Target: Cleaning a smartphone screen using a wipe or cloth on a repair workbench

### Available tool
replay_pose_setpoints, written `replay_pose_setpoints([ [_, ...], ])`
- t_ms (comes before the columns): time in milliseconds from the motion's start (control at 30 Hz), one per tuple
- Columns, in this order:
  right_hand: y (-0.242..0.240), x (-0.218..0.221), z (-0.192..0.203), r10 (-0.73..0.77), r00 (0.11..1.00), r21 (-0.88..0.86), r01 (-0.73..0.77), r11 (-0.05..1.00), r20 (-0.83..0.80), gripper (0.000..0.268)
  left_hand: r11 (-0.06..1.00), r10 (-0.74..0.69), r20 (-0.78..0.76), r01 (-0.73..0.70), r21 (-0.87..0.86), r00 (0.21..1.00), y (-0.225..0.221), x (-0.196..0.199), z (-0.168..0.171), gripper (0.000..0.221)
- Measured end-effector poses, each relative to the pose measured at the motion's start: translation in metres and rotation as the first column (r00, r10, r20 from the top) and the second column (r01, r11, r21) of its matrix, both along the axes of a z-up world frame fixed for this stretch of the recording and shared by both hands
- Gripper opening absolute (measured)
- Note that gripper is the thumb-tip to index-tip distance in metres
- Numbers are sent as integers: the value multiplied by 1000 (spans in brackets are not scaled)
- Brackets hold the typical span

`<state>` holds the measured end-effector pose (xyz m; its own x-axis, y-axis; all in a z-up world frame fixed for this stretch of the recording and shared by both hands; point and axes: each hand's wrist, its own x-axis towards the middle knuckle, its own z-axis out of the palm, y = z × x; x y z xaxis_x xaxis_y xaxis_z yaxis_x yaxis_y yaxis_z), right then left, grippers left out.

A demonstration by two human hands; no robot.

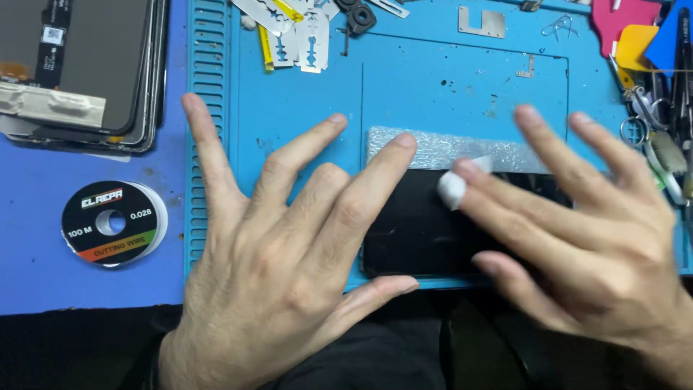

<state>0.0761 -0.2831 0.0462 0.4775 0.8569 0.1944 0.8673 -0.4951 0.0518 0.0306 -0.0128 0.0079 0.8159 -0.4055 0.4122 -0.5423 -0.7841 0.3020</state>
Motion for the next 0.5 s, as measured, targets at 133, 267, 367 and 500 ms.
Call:
replay_pose_setpoints([
  [133,-21,-7,6,-77,997,-204,76,976,0,54,1000,18,9,-18,1,1000,3,0,-1,110],
  [267,-12,-3,7,-72,995,-181,84,980,73,43,1000,12,3,-12,-17,1000,2,2,-2,118],
  [367,9,4,13,-33,997,-140,42,989,67,27,1000,13,6,-13,-24,1000,4,2,-2,119],
  [500,18,11,14,-33,999,-60,34,998,15,11,998,4,6,-4,-66,1000,4,3,-3,117],
])
